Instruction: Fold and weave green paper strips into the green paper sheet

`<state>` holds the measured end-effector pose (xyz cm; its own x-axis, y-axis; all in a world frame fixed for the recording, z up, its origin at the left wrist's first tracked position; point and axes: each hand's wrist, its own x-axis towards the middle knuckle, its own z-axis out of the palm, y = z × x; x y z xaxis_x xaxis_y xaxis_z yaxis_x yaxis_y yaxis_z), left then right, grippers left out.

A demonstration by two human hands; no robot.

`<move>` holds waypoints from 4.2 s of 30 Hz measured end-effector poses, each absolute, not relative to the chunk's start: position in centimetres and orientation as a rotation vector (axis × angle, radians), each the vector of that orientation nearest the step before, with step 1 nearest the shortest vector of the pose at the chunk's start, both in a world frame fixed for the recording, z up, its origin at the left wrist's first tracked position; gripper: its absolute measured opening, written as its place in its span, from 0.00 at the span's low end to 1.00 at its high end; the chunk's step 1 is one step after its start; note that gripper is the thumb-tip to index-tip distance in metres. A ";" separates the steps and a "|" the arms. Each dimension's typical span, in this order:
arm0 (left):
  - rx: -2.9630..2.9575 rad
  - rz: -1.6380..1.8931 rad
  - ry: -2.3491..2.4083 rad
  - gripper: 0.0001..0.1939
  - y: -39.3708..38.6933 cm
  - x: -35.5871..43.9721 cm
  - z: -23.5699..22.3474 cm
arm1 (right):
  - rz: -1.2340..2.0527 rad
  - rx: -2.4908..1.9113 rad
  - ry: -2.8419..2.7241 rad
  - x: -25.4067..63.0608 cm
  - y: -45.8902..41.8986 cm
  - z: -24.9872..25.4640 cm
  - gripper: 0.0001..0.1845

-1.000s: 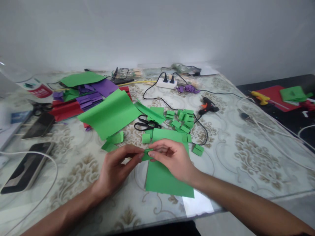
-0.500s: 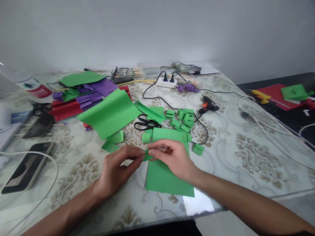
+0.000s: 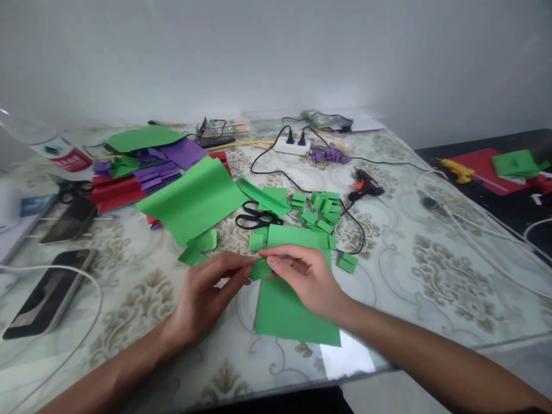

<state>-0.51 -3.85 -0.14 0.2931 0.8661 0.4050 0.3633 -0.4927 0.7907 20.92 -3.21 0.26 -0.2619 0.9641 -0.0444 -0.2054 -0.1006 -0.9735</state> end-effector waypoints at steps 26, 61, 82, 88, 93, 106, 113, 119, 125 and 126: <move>1.887 1.119 0.948 0.09 -3.6 -0.7 0.2 | 1.569 -0.969 -1.257 21.2 -2.9 0.5 0.14; 2.093 1.246 1.181 0.04 -4.3 0.0 0.2 | 1.592 -0.973 -1.202 20.5 -3.2 -0.4 0.16; 1.698 1.048 1.154 0.04 -3.9 0.2 0.4 | 1.214 -1.019 -1.507 20.8 -3.5 -0.4 0.05; 1.718 1.047 1.161 0.04 -4.0 0.1 0.2 | 1.137 -0.976 -1.568 20.7 -3.6 -0.3 0.02; 1.780 1.068 1.150 0.02 -4.1 0.1 0.1 | 1.084 -0.953 -1.653 20.8 -3.8 0.1 0.03; 1.787 1.081 1.146 0.02 -4.0 -0.2 0.3 | 1.166 -0.975 -1.601 20.9 -3.8 0.1 0.03; 1.778 1.101 1.123 0.00 -4.1 -0.2 0.0 | 1.146 -0.966 -1.580 20.8 -3.9 -0.2 0.03; 1.789 1.143 1.135 0.03 -4.2 -0.3 0.0 | 1.134 -0.966 -1.574 20.8 -3.9 -0.5 0.02; 1.860 1.166 1.152 0.03 -4.3 -0.5 0.3 | 1.072 -0.949 -1.592 20.9 -4.1 -0.3 0.02; 1.876 1.168 1.156 0.03 -4.3 -0.5 0.3 | 1.058 -0.942 -1.598 20.9 -4.1 -0.3 0.03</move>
